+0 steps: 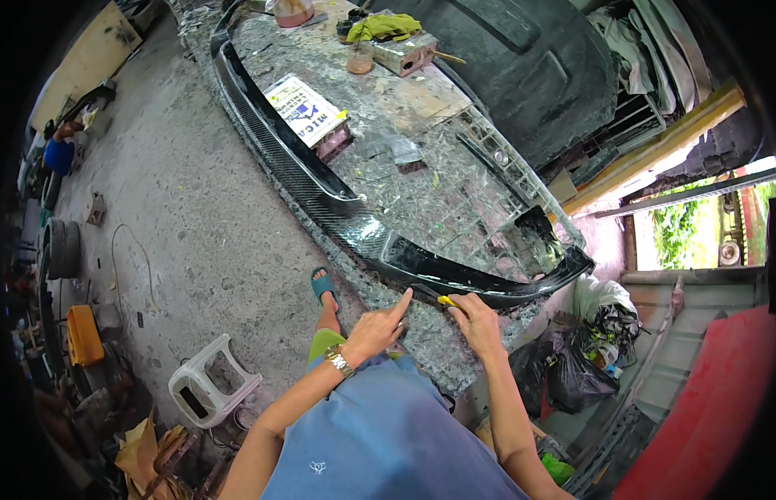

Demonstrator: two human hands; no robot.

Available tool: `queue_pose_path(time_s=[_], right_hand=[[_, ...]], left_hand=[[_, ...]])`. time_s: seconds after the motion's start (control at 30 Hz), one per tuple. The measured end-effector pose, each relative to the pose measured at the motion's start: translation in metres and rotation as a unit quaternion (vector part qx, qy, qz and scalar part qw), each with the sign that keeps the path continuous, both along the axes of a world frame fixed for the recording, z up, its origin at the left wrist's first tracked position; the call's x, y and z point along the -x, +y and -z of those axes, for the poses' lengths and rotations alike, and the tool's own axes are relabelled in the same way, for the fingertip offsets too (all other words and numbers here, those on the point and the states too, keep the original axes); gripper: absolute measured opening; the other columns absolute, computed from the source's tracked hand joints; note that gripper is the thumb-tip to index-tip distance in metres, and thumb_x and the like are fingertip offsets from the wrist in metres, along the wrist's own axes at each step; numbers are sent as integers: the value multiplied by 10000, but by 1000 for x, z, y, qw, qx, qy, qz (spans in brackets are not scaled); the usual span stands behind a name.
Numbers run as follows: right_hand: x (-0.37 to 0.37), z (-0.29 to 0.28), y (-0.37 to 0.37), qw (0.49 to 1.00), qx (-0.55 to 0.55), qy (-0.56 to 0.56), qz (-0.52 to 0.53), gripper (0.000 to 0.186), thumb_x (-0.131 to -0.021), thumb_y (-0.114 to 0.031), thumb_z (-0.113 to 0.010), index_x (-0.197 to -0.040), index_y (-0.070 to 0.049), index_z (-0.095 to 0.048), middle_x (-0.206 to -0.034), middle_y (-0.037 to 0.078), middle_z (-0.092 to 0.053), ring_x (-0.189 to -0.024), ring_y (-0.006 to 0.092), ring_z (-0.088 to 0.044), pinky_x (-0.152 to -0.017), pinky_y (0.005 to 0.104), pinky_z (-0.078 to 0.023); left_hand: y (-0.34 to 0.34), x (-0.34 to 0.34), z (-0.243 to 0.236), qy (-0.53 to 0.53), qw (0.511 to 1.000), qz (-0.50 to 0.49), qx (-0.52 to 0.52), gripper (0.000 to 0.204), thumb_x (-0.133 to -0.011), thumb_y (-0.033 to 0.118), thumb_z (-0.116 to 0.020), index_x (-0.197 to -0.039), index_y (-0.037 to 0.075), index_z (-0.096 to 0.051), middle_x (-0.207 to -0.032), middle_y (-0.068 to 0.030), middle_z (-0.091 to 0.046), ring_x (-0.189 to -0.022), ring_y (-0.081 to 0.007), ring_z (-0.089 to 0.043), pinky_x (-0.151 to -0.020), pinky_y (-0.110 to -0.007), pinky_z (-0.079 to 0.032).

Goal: Preparing a car trim piece by cutting and cleaning.

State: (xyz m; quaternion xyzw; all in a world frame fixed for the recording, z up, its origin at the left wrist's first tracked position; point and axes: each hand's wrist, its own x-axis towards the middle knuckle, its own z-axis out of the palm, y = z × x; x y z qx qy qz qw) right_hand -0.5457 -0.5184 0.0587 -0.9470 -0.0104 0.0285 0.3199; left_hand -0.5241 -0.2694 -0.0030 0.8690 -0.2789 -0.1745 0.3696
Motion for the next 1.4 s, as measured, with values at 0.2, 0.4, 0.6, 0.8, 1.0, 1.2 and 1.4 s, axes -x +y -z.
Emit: queue_pose_path(time_s=[0.2, 0.4, 0.6, 0.8, 1.0, 1.2, 1.4], right_hand=[[-1, 5, 9, 999, -28, 19, 6, 252, -891, -132, -723, -1139, -90, -706, -970, 96, -659, -891, 319, -673, -776, 398, -532], [16, 11, 27, 993, -82, 83, -29, 269, -926, -177, -693, -1184, -100, -692, -1044, 114, -674, -954, 335, -673, -810, 406, -536], [47, 23, 18, 985, -112, 127, -13, 266, -955, -284, -664, -1139, -93, -667, -1106, 139, -682, -1031, 364, -655, -857, 425, -531], [47, 46, 9, 986, -146, 52, 58, 268, -939, -288, -683, -1097, -86, -606, -1045, 150, -660, -956, 387, -658, -795, 458, -531], [99, 62, -123, 903, -90, -79, 412, 236, -938, -201, -680, -1116, -68, -601, -972, 184, -689, -877, 381, -681, -730, 466, -527], [104, 73, -148, 788, -88, -191, 578, 223, -957, -107, -625, -1157, -50, -545, -855, 210, -673, -751, 387, -676, -666, 460, -519], [65, 70, -68, 794, -298, -180, 498, 215, -996, -100, -579, -1182, -58, -479, -825, 129, -652, -607, 193, -661, -557, 390, -526]], left_hand=[[-4, -2, 6, -13, 1000, 5, -20, 819, -940, 176, -639, -1601, 41, -173, -856, -179, -682, -738, -362, -677, -674, -466, -537], [26, 11, 5, -40, 997, -60, 31, 537, -937, 206, -655, -1412, 17, -490, -881, -177, -684, -763, -360, -674, -698, -458, -531], [36, 11, 2, 40, 993, -100, 46, 290, -936, 256, -710, -791, 25, -612, -670, -156, -624, -621, -318, -644, -586, -421, -487], [30, 1, 10, 262, 915, -239, 194, 326, -978, 226, -688, -726, 55, -570, -580, 25, -524, -547, -47, -469, -478, -262, -344], [79, 12, 26, 306, 903, -260, 153, 213, -956, 211, -704, -842, 66, -598, -699, 44, -549, -597, -61, -472, -534, -247, -368], [109, 26, 36, 446, 820, -290, 211, 157, -919, 77, -680, -1063, 54, -623, -905, -9, -609, -757, -113, -581, -646, -261, -465], [95, 23, 47, 476, 806, -270, 224, 277, -855, -74, -569, -1122, -6, -598, -1136, -162, -671, -963, -254, -698, -863, -362, -575]])
